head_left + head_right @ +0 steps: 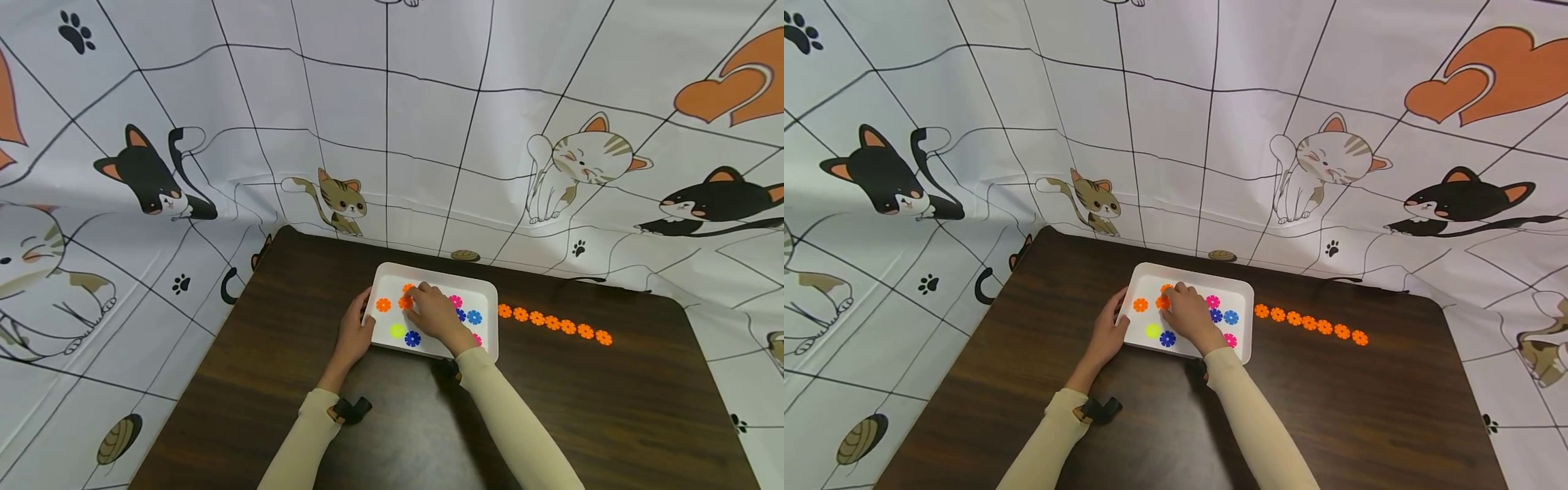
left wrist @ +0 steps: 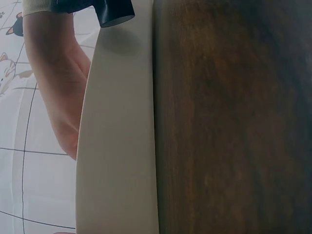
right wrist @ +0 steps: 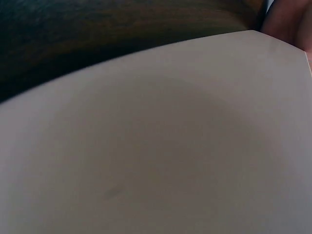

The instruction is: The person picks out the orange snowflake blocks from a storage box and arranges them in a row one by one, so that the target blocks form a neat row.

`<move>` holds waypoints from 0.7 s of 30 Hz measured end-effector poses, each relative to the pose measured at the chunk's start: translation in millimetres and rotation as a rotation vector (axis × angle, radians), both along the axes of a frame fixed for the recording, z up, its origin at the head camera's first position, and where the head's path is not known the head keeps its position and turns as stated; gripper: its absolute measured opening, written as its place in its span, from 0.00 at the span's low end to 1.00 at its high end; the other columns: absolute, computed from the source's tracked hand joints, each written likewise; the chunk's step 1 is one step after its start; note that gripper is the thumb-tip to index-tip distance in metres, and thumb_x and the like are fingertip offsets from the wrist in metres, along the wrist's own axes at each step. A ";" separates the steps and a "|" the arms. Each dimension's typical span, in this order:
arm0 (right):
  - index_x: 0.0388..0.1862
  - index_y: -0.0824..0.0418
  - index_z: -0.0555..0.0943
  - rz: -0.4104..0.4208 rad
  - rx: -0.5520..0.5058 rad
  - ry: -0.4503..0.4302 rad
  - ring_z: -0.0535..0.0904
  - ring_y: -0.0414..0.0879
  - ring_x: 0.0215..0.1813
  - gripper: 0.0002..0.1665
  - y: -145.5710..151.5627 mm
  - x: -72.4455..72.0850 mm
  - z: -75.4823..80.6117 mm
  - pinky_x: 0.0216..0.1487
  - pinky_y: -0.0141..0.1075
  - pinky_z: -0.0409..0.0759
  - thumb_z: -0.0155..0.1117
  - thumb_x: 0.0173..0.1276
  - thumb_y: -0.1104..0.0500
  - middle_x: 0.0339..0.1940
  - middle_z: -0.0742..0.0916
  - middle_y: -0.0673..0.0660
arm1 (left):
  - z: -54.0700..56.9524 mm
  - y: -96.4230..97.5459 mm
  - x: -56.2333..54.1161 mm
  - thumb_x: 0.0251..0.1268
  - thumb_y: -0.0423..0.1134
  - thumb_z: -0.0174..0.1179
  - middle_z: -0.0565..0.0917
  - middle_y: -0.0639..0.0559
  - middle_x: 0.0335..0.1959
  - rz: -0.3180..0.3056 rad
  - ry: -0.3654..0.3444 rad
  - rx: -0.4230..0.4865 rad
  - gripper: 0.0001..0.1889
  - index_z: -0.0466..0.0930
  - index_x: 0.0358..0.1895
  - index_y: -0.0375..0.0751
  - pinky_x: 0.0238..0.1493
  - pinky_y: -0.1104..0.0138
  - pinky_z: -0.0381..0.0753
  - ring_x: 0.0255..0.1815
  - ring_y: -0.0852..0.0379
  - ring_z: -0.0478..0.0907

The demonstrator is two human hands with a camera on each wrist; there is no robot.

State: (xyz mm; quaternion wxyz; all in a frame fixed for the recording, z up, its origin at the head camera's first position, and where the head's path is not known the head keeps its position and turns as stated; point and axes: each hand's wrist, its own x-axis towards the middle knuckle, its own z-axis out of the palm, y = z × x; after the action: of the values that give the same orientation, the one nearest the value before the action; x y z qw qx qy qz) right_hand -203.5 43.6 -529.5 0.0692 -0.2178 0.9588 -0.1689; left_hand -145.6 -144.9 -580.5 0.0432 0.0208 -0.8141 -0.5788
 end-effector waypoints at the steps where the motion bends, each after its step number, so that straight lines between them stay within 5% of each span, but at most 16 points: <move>1: 0.58 0.58 0.83 -0.005 -0.003 0.001 0.80 0.54 0.49 0.22 -0.8 0.0 0.2 0.54 0.49 0.84 0.69 0.69 0.51 0.51 0.85 0.59 | 0.3 -0.4 -0.2 0.70 0.27 0.46 0.70 0.38 0.74 0.001 0.004 -0.001 0.33 0.61 0.79 0.43 0.71 0.45 0.72 0.68 0.39 0.73; 21: 0.54 0.66 0.78 0.009 0.048 0.098 0.78 0.54 0.48 0.23 -6.0 2.9 -10.9 0.58 0.47 0.82 0.68 0.71 0.50 0.45 0.82 0.62 | 0.6 -1.6 -0.7 0.70 0.27 0.46 0.72 0.38 0.73 -0.003 0.014 -0.011 0.32 0.62 0.78 0.42 0.69 0.45 0.74 0.66 0.40 0.74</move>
State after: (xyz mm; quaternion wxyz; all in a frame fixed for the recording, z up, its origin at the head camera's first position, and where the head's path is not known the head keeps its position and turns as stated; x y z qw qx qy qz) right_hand -200.7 37.6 -540.4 0.0281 -0.2283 0.9638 -0.1348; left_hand -146.3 -146.5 -580.0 0.0482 0.0152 -0.8168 -0.5746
